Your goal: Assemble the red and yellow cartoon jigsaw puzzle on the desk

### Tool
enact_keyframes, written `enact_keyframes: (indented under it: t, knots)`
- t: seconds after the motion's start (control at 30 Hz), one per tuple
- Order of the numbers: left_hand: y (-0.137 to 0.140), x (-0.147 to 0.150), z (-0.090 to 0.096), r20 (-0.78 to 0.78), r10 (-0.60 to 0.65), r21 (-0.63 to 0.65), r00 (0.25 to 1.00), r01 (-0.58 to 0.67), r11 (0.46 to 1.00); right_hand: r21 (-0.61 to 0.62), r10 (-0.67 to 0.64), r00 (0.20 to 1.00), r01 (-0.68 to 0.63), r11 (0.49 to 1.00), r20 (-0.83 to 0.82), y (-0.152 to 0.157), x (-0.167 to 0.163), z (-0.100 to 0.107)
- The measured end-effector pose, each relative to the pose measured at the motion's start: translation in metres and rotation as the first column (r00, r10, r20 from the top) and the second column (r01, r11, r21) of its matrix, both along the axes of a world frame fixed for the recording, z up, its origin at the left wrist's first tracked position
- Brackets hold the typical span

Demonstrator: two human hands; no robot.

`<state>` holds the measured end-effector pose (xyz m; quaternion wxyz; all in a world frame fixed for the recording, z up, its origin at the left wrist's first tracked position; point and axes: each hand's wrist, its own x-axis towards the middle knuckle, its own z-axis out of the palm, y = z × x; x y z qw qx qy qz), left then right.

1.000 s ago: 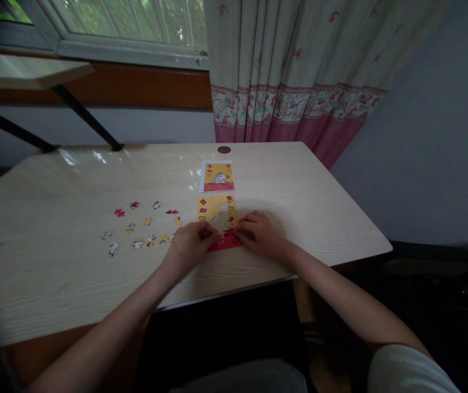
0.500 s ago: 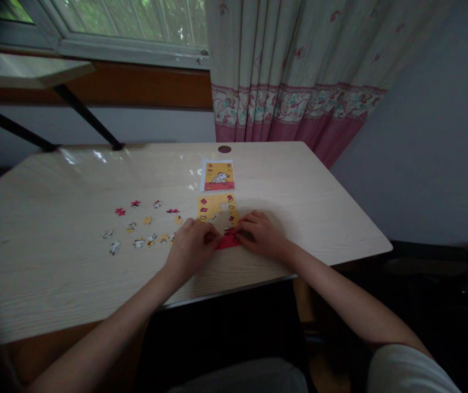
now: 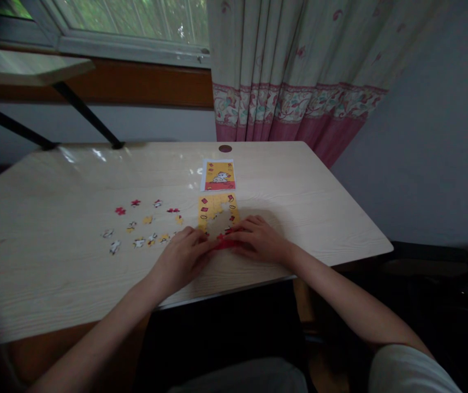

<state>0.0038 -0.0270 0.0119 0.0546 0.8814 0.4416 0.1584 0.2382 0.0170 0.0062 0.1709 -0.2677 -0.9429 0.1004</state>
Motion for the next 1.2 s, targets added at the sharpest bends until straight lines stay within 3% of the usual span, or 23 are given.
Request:
enact_keyframes:
  t: [0.2, 0.6, 0.87, 1.1, 1.2]
  knots:
    - [-0.001, 0.003, 0.004, -0.074, -0.003, -0.008, 0.997, 0.002, 1.000, -0.011, 0.008, 0.997, -0.007, 1.000, 0.079, 0.000, -0.001, 0.000]
    - [0.002, 0.000, -0.003, 0.021, -0.026, -0.010, 0.999, 0.027, 1.000, -0.005, -0.009, 0.994, 0.010, 1.000, 0.109, 0.000, 0.001, -0.002]
    - [0.001, -0.002, 0.002, 0.032, -0.043, -0.060, 0.999, 0.045, 0.997, -0.021, -0.090, 0.996, 0.090, 0.996, -0.007, 0.000, 0.002, 0.000]
    - [0.009, -0.027, 0.016, 0.185, -0.099, -0.116, 0.978, 0.122, 0.986, -0.003, -0.191, 0.976, 0.191, 0.982, -0.103, 0.003, 0.003, -0.003]
    - [0.018, -0.054, 0.028, 0.207, 0.016, -0.121, 0.978, 0.009, 0.993, 0.008, -0.189, 0.976, 0.191, 0.982, -0.113, 0.004, 0.003, -0.004]
